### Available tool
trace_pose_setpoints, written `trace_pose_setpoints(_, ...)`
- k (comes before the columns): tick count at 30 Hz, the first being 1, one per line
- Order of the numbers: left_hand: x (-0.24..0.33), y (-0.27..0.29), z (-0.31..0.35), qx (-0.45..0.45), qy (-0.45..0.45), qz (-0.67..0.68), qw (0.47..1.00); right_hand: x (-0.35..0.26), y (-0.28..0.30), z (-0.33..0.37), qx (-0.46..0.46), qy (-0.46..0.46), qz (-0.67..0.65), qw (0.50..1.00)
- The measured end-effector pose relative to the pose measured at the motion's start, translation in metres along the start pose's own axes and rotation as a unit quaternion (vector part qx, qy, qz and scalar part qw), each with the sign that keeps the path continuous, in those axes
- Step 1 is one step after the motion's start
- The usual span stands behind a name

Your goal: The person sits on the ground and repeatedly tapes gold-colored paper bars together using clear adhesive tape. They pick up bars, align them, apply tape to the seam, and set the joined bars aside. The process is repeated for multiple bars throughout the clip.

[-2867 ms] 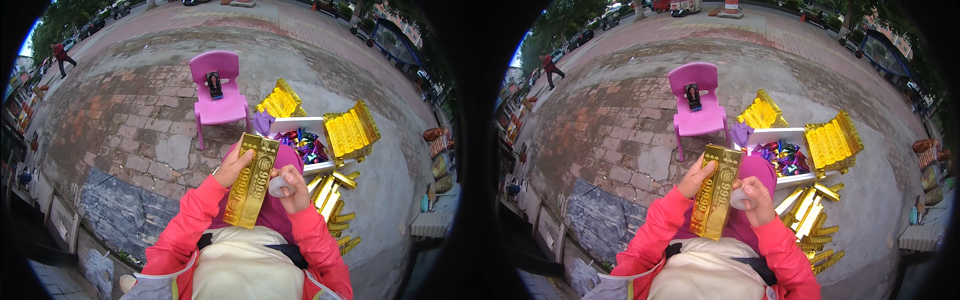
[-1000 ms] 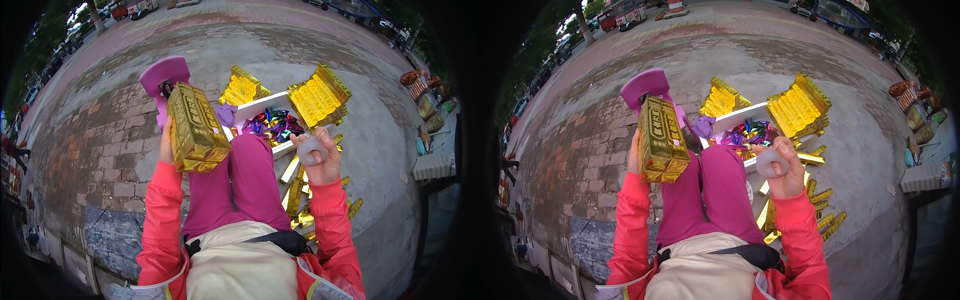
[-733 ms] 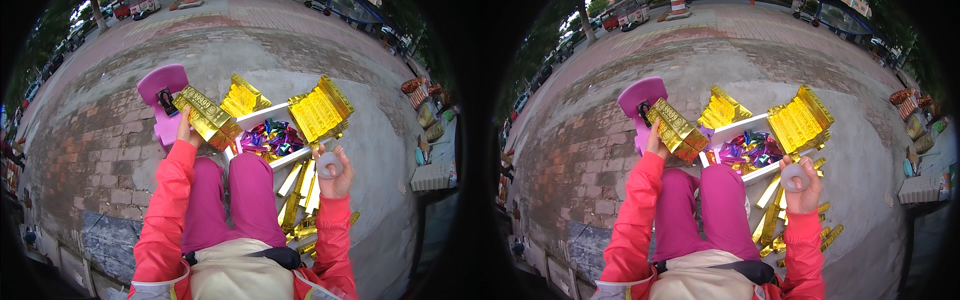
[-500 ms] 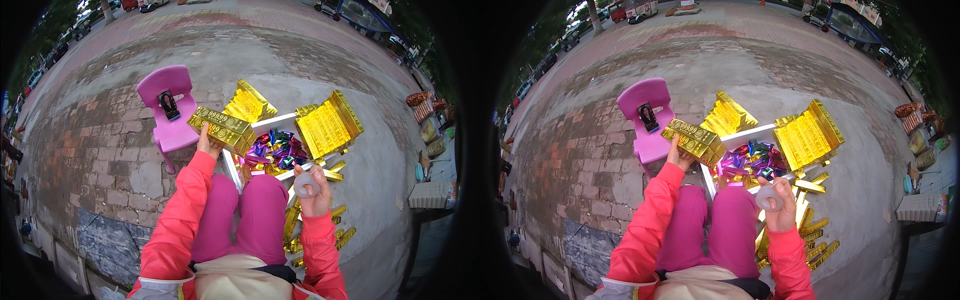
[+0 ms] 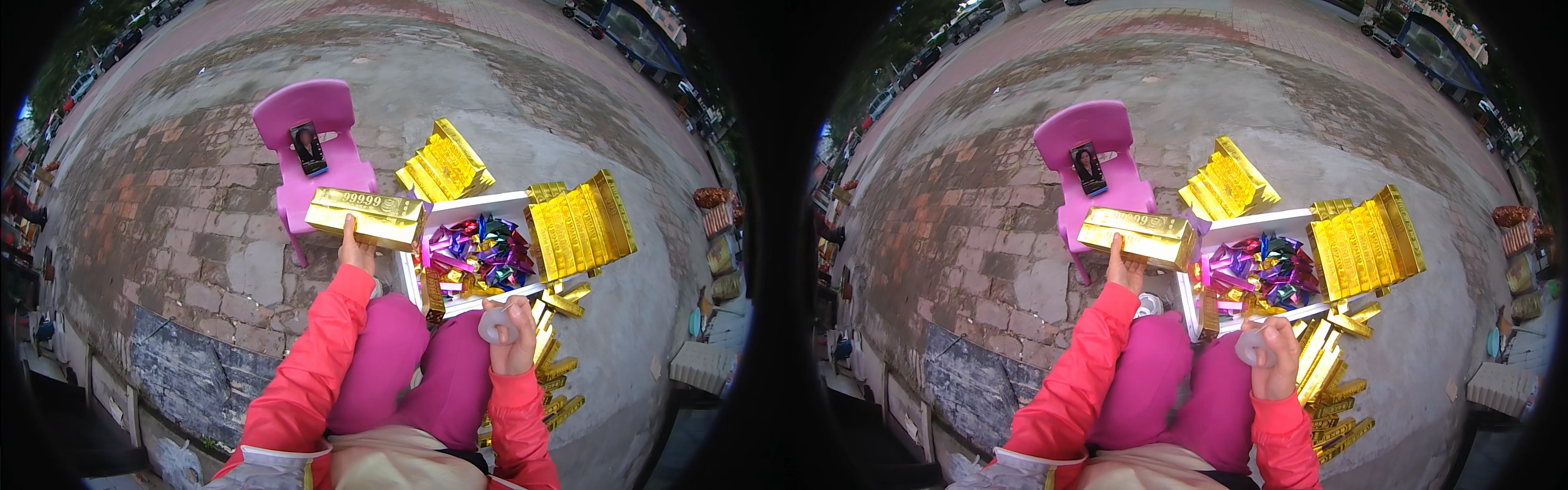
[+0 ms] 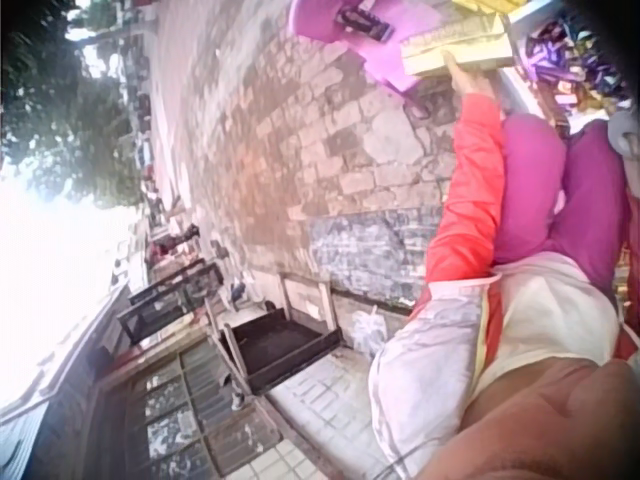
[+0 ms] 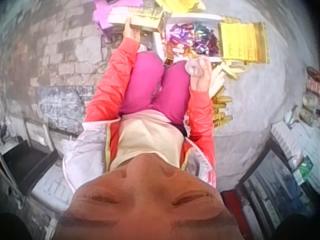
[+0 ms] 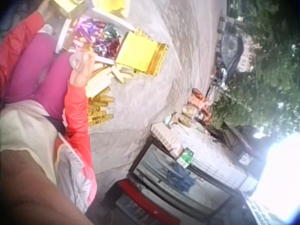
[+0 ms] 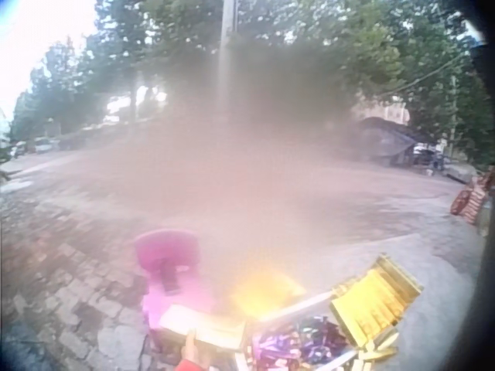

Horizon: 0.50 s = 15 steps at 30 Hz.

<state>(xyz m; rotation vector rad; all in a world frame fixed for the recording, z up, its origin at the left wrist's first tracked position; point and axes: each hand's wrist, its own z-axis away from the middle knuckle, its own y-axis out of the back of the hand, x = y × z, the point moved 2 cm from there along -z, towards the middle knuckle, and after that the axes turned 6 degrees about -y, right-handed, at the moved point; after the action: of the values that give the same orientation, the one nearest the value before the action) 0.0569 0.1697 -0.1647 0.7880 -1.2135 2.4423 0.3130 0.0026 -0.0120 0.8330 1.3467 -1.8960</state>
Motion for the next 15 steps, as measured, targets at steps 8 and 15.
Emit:
trace_pose_setpoints(8, -0.012, -0.029, 0.019, -0.162, 0.181, -0.205, 0.948, -0.013, 0.009, 0.014, 0.032, 0.046, 0.026, 0.998)
trace_pose_setpoints(15, -0.07, -0.072, 0.014, -0.247, 0.211, -0.414, 0.85, -0.034, 0.036, 0.037, 0.088, 0.061, 0.024, 0.994)
